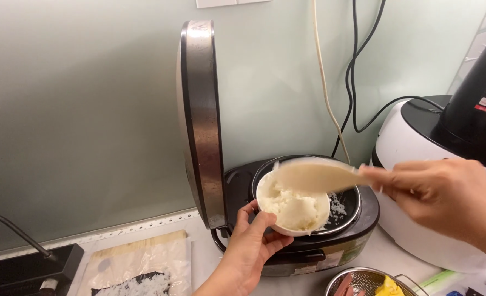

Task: Spread rice on a seaweed sheet and add sliced ingredients to prepare kimbap rolls.

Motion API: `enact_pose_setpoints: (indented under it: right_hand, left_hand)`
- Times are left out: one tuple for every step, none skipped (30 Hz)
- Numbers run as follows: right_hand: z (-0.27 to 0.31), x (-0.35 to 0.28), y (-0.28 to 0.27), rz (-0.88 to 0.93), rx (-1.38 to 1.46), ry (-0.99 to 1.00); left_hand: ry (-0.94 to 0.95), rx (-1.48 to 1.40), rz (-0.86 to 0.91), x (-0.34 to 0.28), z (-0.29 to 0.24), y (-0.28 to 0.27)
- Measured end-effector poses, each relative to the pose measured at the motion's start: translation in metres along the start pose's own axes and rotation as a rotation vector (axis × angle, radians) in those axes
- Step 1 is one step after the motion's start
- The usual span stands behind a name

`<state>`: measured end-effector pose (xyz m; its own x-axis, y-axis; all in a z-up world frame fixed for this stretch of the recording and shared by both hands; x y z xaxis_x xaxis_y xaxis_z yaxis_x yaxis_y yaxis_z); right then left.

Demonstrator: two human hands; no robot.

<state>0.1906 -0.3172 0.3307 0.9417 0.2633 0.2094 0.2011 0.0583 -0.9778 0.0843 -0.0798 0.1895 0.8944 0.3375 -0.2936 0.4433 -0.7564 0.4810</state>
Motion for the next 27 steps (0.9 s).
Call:
enact_pose_setpoints:
  right_hand:
    - [-0.001,0.0,0.005,0.0,0.0,-0.001]
    - [0.005,-0.001,0.012,0.031,0.013,-0.122]
    - [0.009,-0.003,0.019,0.061,0.03,-0.243]
    - [0.018,-0.006,0.016,0.063,0.029,-0.243]
    - [0.026,-0.009,0.016,0.08,-0.086,-0.219]
    - [0.033,-0.011,0.015,0.097,-0.202,-0.196]
    - [0.031,-0.009,0.015,0.099,-0.203,-0.194]
    - [0.03,-0.007,0.01,0.007,-0.115,-0.209]
    - [0.031,-0.005,0.005,-0.086,-0.027,-0.23]
    - [0.019,0.001,0.009,-0.085,-0.025,-0.231]
    - [0.01,0.006,0.009,-0.123,0.148,-0.305]
    - [0.001,0.01,0.008,-0.164,0.325,-0.372]
    - [-0.003,0.012,0.014,-0.162,0.328,-0.376]
    - [-0.001,0.01,0.018,-0.131,0.421,-0.536]
    - [-0.001,0.007,0.021,-0.102,0.512,-0.691]
    - [0.02,-0.002,0.005,-0.102,0.512,-0.691]
    - [0.036,-0.003,0.005,0.016,0.11,-0.452]
    - [0.044,-0.006,0.0,0.116,-0.277,-0.19]
    - [0.043,-0.005,0.003,0.116,-0.278,-0.189]
    - [0.043,-0.003,0.004,0.103,-0.219,-0.199]
    - [0.044,-0.001,0.005,0.087,-0.158,-0.211]
    - [0.036,0.002,0.012,0.085,-0.157,-0.212]
    - [0.031,0.004,0.011,-0.011,0.065,-0.271]
    - [0.024,0.005,0.01,-0.108,0.288,-0.325]
    - [0.022,0.005,0.012,-0.108,0.287,-0.325]
    - [0.02,0.005,0.011,-0.133,0.395,-0.354]
    - [0.018,0.003,0.01,-0.159,0.505,-0.378]
  left_hand:
    - [0.0,-0.001,-0.001,-0.001,0.001,0.0]
    - [0.01,-0.003,0.011,-0.002,0.002,0.0]
    - [0.017,-0.005,0.023,-0.003,0.004,0.0]
    - [0.015,-0.006,0.022,-0.002,0.008,-0.002]
    - [-0.012,-0.009,0.034,-0.002,0.013,-0.003]
    - [-0.039,-0.012,0.045,-0.001,0.018,-0.004]
    - [-0.041,-0.012,0.046,-0.001,0.022,-0.006]
    - [-0.04,-0.041,0.065,0.0,0.026,-0.007]
    - [-0.037,-0.069,0.082,0.0,0.029,-0.009]
    - [-0.037,-0.069,0.08,0.0,0.028,-0.011]
    - [-0.042,-0.071,0.08,-0.001,0.028,-0.014]
    - [-0.048,-0.074,0.079,-0.003,0.028,-0.017]
    - [-0.047,-0.074,0.074,-0.001,0.03,-0.021]
    - [-0.021,-0.082,0.087,0.0,0.03,-0.025]
    - [0.005,-0.09,0.104,0.002,0.03,-0.026]
    - [0.004,-0.09,0.104,0.001,0.03,-0.025]
    - [-0.01,-0.049,0.094,0.0,0.031,-0.024]
    - [-0.025,-0.008,0.084,-0.001,0.032,-0.022]
    - [-0.026,-0.007,0.085,-0.002,0.035,-0.022]
    - [-0.041,-0.03,0.087,-0.003,0.039,-0.021]
    - [-0.054,-0.053,0.089,-0.003,0.041,-0.021]
    - [-0.053,-0.052,0.088,-0.004,0.038,-0.021]
    - [-0.049,-0.026,0.066,-0.005,0.036,-0.022]
    - [-0.045,0.001,0.044,-0.005,0.034,-0.023]
    - [-0.045,-0.001,0.044,-0.006,0.033,-0.024]
    - [-0.057,-0.02,0.013,-0.006,0.033,-0.026]
    - [-0.07,-0.037,-0.017,-0.006,0.032,-0.028]
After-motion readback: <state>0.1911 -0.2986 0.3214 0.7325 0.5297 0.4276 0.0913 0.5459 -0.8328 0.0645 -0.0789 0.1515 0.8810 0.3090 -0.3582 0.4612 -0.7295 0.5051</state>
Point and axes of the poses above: each hand's wrist, its own x-axis towards the middle knuckle, its own y-axis out of the palm, z = x × y, the point moved 5 cm from there along x, towards the middle knuckle, and after that the axes turned 11 degrees about y, right-handed, at the moved point
